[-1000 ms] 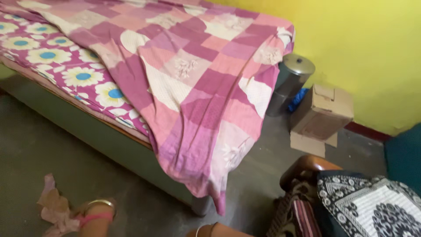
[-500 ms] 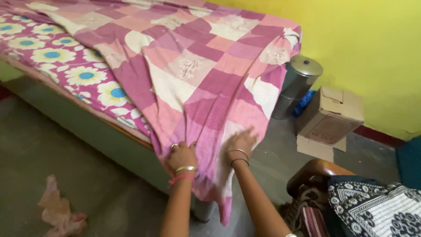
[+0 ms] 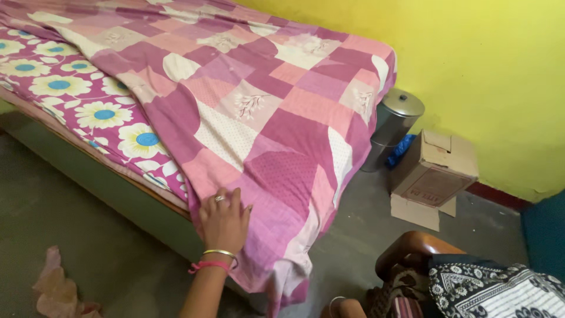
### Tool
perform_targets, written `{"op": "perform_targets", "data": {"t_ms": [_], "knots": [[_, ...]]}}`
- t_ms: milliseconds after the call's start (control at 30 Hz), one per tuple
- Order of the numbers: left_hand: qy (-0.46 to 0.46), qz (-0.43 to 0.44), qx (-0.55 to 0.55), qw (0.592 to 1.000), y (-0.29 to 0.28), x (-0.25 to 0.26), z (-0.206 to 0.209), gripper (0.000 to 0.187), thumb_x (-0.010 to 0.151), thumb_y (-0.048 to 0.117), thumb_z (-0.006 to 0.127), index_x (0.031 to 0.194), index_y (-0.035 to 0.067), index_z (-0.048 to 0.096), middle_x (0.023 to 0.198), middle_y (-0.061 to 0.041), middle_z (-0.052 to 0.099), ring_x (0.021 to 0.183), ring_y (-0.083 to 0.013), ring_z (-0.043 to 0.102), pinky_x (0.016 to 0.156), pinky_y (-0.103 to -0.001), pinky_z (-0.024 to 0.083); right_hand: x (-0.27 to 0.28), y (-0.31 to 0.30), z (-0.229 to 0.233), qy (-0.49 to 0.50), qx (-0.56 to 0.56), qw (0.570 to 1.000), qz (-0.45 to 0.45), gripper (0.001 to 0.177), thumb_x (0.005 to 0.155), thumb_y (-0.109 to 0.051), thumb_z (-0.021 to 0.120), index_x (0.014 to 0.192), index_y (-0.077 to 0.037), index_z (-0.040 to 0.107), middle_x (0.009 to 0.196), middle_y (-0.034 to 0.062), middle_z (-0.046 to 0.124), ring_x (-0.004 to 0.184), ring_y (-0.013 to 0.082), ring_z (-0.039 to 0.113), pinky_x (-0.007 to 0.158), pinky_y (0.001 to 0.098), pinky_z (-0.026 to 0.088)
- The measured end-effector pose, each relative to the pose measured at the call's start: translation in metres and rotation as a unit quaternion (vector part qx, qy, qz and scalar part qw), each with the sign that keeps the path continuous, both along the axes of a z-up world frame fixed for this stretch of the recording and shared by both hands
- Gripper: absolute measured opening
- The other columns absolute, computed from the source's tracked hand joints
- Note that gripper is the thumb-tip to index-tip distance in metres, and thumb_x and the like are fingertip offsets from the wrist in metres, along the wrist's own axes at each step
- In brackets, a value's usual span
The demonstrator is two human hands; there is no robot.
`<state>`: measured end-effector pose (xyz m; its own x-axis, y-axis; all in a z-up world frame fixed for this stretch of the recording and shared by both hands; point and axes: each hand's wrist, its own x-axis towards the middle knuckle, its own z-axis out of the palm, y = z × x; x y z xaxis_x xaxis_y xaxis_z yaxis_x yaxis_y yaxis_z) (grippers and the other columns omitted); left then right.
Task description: The person makes a bed by spreading and smoothing a bedsheet over the mattress and tucking its edges underneath the mattress by hand.
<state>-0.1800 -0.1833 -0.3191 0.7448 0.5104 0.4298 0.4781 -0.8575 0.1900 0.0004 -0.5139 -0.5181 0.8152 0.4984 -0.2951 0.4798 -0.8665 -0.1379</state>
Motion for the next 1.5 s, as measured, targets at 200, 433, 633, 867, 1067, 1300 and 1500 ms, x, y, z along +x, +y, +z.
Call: {"op": "perform_targets", "data": {"t_ms": [200, 433, 633, 867, 1067, 1300, 1500], "knots": [[0.283, 0.061, -0.122, 0.949, 0.039, -0.046, 0.002, 0.058, 0.096, 0.059, 0.041, 0.149, 0.036, 0.043, 0.167, -0.002, 0.022, 0.155, -0.0302, 0.014, 0.112, -0.079, 0.002, 0.049, 0.000, 0.004, 0.142, -0.073, 0.986, 0.049, 0.048, 0.095, -0.048, 0.054, 0.127, -0.013, 0.060, 0.126, 0.0155, 0.063, 0.117, 0.0357, 0.059, 0.106, 0.0475, 0.045], [0.449, 0.103, -0.112, 0.880, 0.077, -0.073, 0.081, 0.103, 0.084, 0.073, 0.057, 0.163, 0.032, 0.004, 0.170, 0.001, -0.002, 0.154, -0.0288, 0.001, 0.112, -0.076, -0.001, 0.069, 0.110, 0.211, -0.046, -0.099, 0.989, 0.098, 0.072, 0.100, -0.057, 0.049, 0.161, -0.027, 0.028, 0.168, 0.0099, 0.023, 0.154, 0.0288, 0.025, 0.125, 0.0540, 0.024], [0.141, 0.075, 0.117, 0.980, 0.134, -0.036, 0.215, 0.079, 0.093, 0.060, 0.043, 0.160, 0.026, 0.020, 0.169, -0.004, 0.010, 0.156, -0.0277, 0.002, 0.111, -0.074, -0.003, -0.010, 0.216, 0.434, -0.259, 0.043, 0.951, 0.162, 0.076, 0.098, -0.066, 0.027, 0.163, -0.030, 0.010, 0.172, 0.0004, -0.003, 0.156, 0.0234, -0.008, 0.124, 0.0563, 0.001], [-0.007, 0.002, 0.136, 0.991, 0.177, -0.060, 0.331, 0.080, 0.097, 0.069, 0.038, 0.162, 0.026, 0.022, 0.170, -0.008, 0.009, 0.157, -0.0306, 0.001, 0.115, -0.075, -0.005, -0.076, 0.282, 0.546, -0.328, 0.130, 0.927, 0.124, 0.080, 0.098, -0.069, 0.030, 0.164, -0.028, 0.012, 0.172, 0.0032, -0.001, 0.156, 0.0265, -0.009, 0.122, 0.0604, -0.001], [-0.056, -0.011, 0.208, 0.977, 0.231, -0.075, 0.352, 0.081, 0.095, 0.069, 0.039, 0.162, 0.026, 0.027, 0.172, -0.008, 0.012, 0.159, -0.0309, 0.000, 0.113, -0.074, -0.009, -0.103, 0.312, 0.572, -0.352, 0.207, 0.908, 0.097, 0.084, 0.096, -0.070, 0.037, 0.164, -0.025, 0.020, 0.173, 0.0067, 0.006, 0.157, 0.0306, -0.007, 0.121, 0.0636, -0.006], [-0.083, -0.054, 0.180, 0.979, 0.263, -0.067, 0.342, 0.080, 0.097, 0.069, 0.042, 0.163, 0.025, 0.030, 0.174, -0.009, 0.012, 0.159, -0.0299, 0.000, 0.116, -0.074, -0.008, -0.105, 0.355, 0.568, -0.385, 0.197, 0.897, 0.090, 0.083, 0.096, -0.071, 0.041, 0.163, -0.024, 0.024, 0.172, 0.0078, 0.009, 0.157, 0.0305, -0.008, 0.120, 0.0667, -0.008], [-0.058, -0.057, 0.188, 0.979, 0.319, -0.032, 0.327, 0.079, 0.095, 0.068, 0.042, 0.162, 0.028, 0.029, 0.173, -0.006, 0.011, 0.158, -0.0293, 0.001, 0.116, -0.073, -0.009, -0.075, 0.401, 0.557, -0.380, 0.175, 0.907, 0.054, 0.081, 0.095, -0.071, 0.039, 0.163, -0.028, 0.024, 0.172, 0.0066, 0.007, 0.157, 0.0299, -0.009, 0.119, 0.0670, -0.008]]}}
